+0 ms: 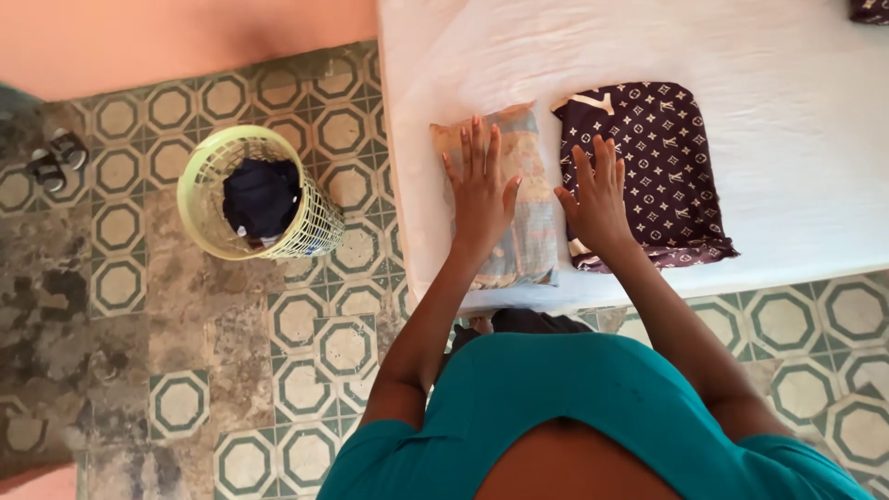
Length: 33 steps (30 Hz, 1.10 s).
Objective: Putting pillowcases on pillows and arranging them on a bed.
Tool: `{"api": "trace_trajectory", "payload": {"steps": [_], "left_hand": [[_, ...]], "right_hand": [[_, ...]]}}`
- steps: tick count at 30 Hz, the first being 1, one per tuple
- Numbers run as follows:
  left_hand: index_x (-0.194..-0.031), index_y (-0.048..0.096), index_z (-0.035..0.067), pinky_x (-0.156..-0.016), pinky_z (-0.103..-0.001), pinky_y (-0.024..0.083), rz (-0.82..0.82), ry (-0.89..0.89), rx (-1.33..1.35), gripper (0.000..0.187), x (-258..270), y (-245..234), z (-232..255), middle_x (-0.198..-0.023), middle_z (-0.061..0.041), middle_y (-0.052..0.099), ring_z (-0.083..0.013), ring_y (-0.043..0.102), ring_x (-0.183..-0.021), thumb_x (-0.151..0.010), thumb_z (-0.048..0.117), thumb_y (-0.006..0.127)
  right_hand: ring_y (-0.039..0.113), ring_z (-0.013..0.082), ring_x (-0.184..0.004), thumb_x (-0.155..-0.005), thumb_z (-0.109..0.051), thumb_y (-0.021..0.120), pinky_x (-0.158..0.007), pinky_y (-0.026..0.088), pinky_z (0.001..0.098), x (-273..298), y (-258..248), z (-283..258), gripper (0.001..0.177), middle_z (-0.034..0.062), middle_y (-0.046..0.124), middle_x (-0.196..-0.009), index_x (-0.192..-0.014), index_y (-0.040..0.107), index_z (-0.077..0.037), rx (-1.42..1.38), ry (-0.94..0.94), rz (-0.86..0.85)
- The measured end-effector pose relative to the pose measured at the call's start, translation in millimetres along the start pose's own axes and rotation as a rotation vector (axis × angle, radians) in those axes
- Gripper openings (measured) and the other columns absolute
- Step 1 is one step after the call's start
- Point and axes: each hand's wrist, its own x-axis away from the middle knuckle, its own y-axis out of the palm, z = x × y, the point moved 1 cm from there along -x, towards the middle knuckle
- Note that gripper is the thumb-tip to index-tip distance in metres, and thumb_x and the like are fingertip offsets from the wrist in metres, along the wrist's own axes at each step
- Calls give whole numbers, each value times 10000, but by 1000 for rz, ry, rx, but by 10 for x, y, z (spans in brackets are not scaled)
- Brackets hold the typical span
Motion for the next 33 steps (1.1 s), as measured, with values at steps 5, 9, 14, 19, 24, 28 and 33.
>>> {"api": "trace_trajectory", "payload": {"steps": [5,9,14,19,24,28,33], "left_hand": [[-1646,192,72,-1249,-674,56,-46,-57,7,853,86,426,-178,-1727,-192,100,-383,113,-1608,-966,293,657],[-1644,192,68,-1242,-674,59,-63,-105,-7,858,68,847,-379,-1725,-194,102,-389,117,-1604,-962,307,654],[-1641,193,62,-1234,-674,63,-66,-178,-24,864,216,1562,-704,-1723,-197,104,-396,122,-1598,-957,324,651],[-1641,206,60,-1243,-655,71,-113,-232,-7,829,459,2170,-957,-1729,-193,112,-385,129,-1602,-979,337,620],[-1636,211,57,-1246,-649,68,-185,-248,-37,825,743,2638,-1192,-1725,-188,106,-365,134,-1594,-977,365,601],[-1649,226,81,-1251,-645,55,-199,-276,-56,792,958,2906,-1356,-1738,-169,110,-355,131,-1609,-1007,412,549],[-1650,258,106,-1259,-644,61,-142,-282,-35,773,1197,3064,-1500,-1735,-168,150,-359,144,-1612,-1033,519,472]], "right_hand": [[150,516,-1554,-981,-289,683,-1216,182,686,37,239,187,713,298,188,-1653,-1555,368,-9,21,94,-88],[159,522,-1531,-955,-294,691,-1195,185,683,72,692,410,714,315,206,-1632,-1533,384,-10,-3,135,-144],[206,512,-1515,-958,-315,695,-1176,237,651,314,1653,897,705,319,250,-1606,-1514,387,-11,-49,157,-235],[219,513,-1509,-937,-304,693,-1178,265,632,484,2439,1062,735,325,236,-1608,-1529,366,-18,-78,152,-323],[177,507,-1535,-917,-256,671,-1175,256,643,630,2982,1052,784,317,196,-1637,-1577,312,-29,-71,221,-385],[143,498,-1558,-961,-267,634,-1196,230,649,692,3224,1026,801,303,138,-1680,-1629,254,-40,-76,254,-333],[95,491,-1576,-1008,-365,607,-1217,173,658,768,3312,1042,800,288,83,-1707,-1646,236,-56,-64,229,-295]]}}
